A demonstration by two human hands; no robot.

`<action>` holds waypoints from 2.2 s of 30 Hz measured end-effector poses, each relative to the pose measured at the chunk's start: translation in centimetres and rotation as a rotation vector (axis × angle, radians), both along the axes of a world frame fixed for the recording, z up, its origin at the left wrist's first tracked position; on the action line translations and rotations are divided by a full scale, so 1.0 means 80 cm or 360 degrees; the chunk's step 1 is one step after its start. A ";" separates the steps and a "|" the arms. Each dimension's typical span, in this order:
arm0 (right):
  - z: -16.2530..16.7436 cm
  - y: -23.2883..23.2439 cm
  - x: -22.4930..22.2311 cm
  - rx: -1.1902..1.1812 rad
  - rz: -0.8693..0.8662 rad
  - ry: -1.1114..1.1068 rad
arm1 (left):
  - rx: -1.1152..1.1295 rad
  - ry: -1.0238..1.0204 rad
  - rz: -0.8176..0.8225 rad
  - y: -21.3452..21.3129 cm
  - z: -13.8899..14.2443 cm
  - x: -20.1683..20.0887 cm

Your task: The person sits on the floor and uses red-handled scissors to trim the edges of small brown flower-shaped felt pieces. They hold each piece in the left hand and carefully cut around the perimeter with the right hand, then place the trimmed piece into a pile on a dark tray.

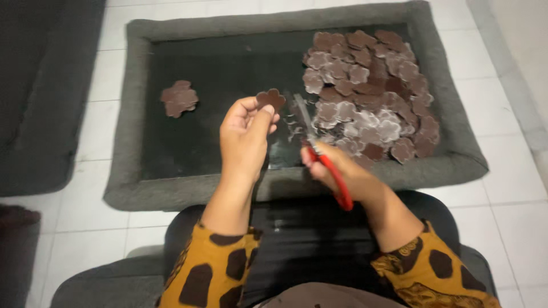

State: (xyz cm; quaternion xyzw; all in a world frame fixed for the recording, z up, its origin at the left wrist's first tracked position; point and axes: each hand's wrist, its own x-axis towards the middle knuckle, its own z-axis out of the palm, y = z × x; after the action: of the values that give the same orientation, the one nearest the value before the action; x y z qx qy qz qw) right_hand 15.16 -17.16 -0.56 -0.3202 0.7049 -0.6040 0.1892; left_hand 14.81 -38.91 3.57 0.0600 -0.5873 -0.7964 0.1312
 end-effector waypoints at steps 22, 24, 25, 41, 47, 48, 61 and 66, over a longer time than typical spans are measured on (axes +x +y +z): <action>-0.025 0.096 -0.059 -0.0866 -0.0566 -0.0286 | -0.2136 -0.1139 0.0897 -0.072 -0.021 -0.058; -0.022 0.114 -0.068 -0.0975 -0.0712 -0.0329 | -0.2118 -0.1154 0.0793 -0.060 -0.028 -0.062; -0.021 0.121 -0.072 -0.1027 -0.0782 -0.0355 | -0.2109 -0.1170 0.0741 -0.056 -0.031 -0.062; -0.007 0.136 -0.103 -0.1223 -0.0980 -0.0649 | -0.2269 -0.0404 0.0040 0.088 -0.083 -0.068; -0.011 0.138 -0.103 -0.1111 -0.0937 -0.0663 | -0.2070 -0.0082 0.0093 0.129 -0.081 -0.072; -0.011 0.137 -0.104 -0.1064 -0.0936 -0.0644 | -0.2033 -0.0040 0.0132 0.129 -0.080 -0.072; -0.002 0.095 -0.078 0.0041 -0.1049 -0.0365 | -0.0918 0.0028 0.0190 0.134 -0.058 -0.058; 0.007 0.069 -0.061 -0.0403 -0.0769 -0.0160 | -0.0173 -0.0183 -0.0056 0.134 -0.046 -0.036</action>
State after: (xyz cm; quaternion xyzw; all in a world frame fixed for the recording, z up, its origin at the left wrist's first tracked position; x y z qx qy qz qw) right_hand 10.27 -11.67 0.01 -0.1335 0.6695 -0.7300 0.0328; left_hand 11.93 -28.22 -0.12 0.0880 -0.6372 -0.7608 0.0862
